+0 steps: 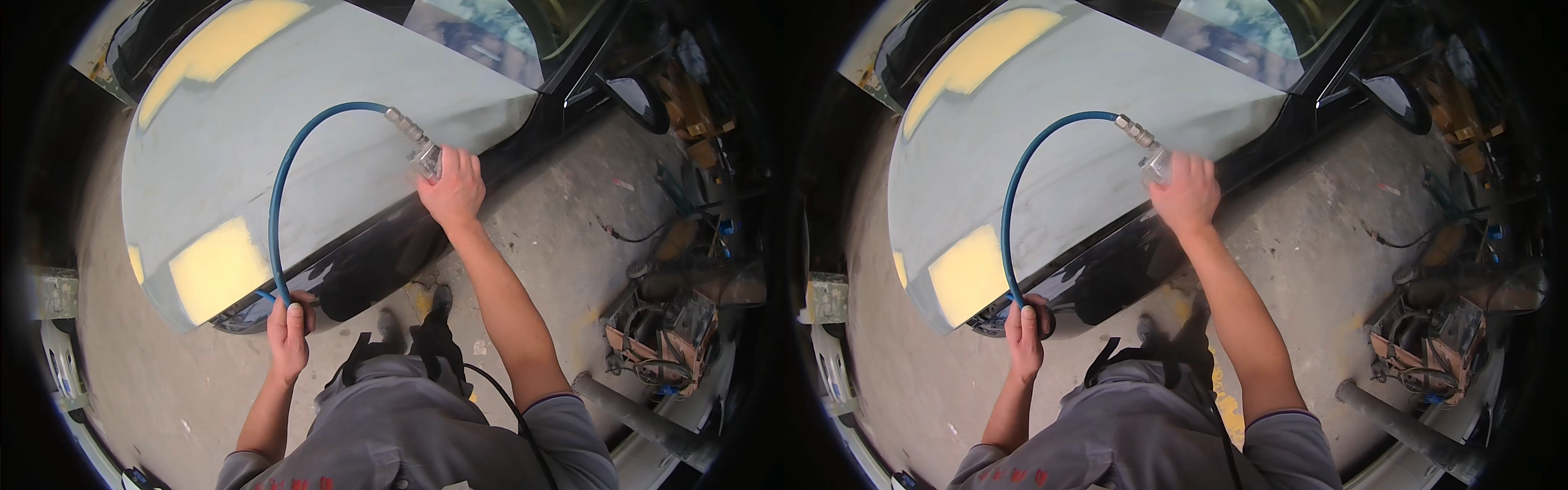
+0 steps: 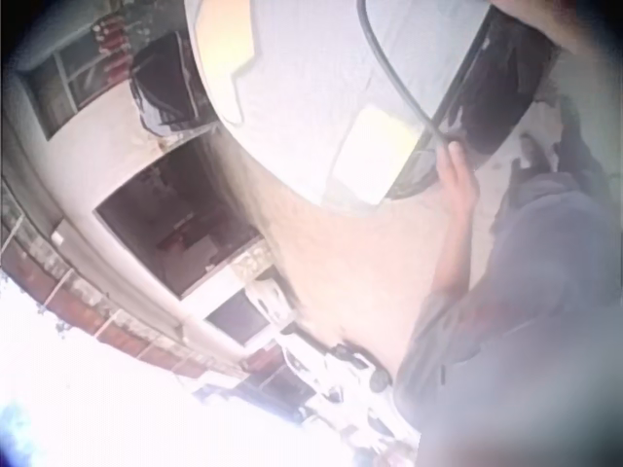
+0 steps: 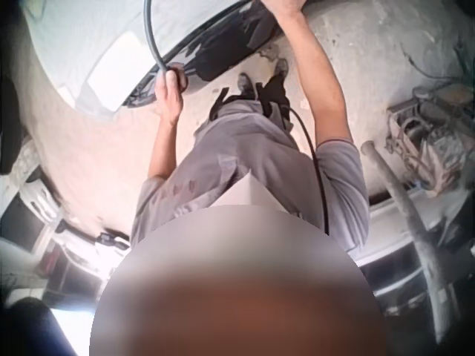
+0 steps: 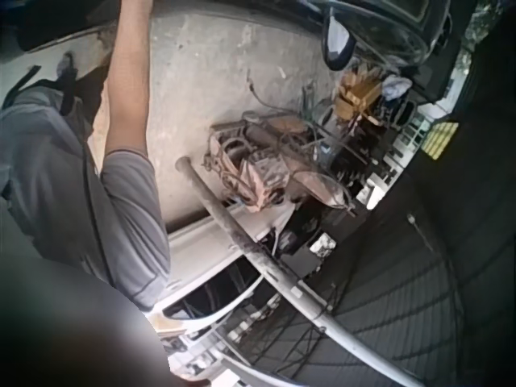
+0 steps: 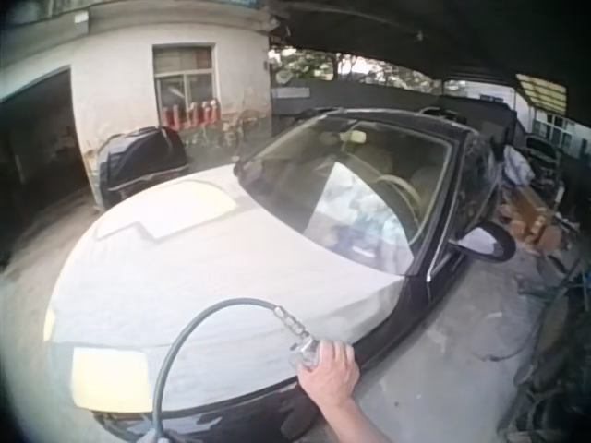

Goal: The person sands the hood of a black car using a pneumatic sanding tool connected to a hose. They move the tool across the hood surface in systematic passes, covering the area between yellow masking tape. The person briefly switches to a handheld sanding block to work near the windshield edge before resuming with the pneumatic tool.

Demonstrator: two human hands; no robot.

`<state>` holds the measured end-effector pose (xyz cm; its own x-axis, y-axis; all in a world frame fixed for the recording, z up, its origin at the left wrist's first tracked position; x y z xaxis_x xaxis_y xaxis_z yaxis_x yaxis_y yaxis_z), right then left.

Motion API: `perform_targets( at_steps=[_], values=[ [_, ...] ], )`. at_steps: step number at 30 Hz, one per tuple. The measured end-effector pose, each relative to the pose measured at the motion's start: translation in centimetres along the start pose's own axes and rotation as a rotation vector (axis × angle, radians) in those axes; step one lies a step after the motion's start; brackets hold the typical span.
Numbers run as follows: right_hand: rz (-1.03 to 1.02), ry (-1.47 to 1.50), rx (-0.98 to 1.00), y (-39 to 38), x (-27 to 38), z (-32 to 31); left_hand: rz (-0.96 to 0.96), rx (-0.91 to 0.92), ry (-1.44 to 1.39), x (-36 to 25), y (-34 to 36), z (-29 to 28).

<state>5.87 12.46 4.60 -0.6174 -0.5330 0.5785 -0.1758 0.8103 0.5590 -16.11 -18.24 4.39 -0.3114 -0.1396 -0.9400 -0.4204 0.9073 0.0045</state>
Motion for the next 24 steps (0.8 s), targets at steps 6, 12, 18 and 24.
perform_targets(
  at_steps=[6, 12, 18, 24],
  values=[
    [-0.011, -0.061, 0.059, 4.8, -5.2, -1.1, -0.081, 0.011, 0.066, -0.7, 3.3, 0.3],
    [0.001, -0.054, 0.135, 3.7, 0.2, 1.7, -0.068, -0.085, -0.027, -0.5, 2.5, -2.3],
    [-0.081, 0.024, 0.227, -1.7, 10.7, 6.4, -0.001, -0.234, -0.105, 0.6, -2.4, -5.4],
    [-0.226, 0.088, 0.368, -5.1, 20.2, 11.3, 0.043, -0.366, -0.15, 1.7, -6.5, -7.6]
  ],
)
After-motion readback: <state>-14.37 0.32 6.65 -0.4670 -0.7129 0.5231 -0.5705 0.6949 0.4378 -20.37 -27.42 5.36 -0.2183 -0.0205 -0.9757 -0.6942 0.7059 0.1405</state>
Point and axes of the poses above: each hand's wrist, its own y-axis towards the middle knuckle, its own z-axis out of the palm, x = y × z, the point moved 10 cm from there along y, towards the middle knuckle, and after that the axes turned 12 degrees about y, right-handed, at the moved point
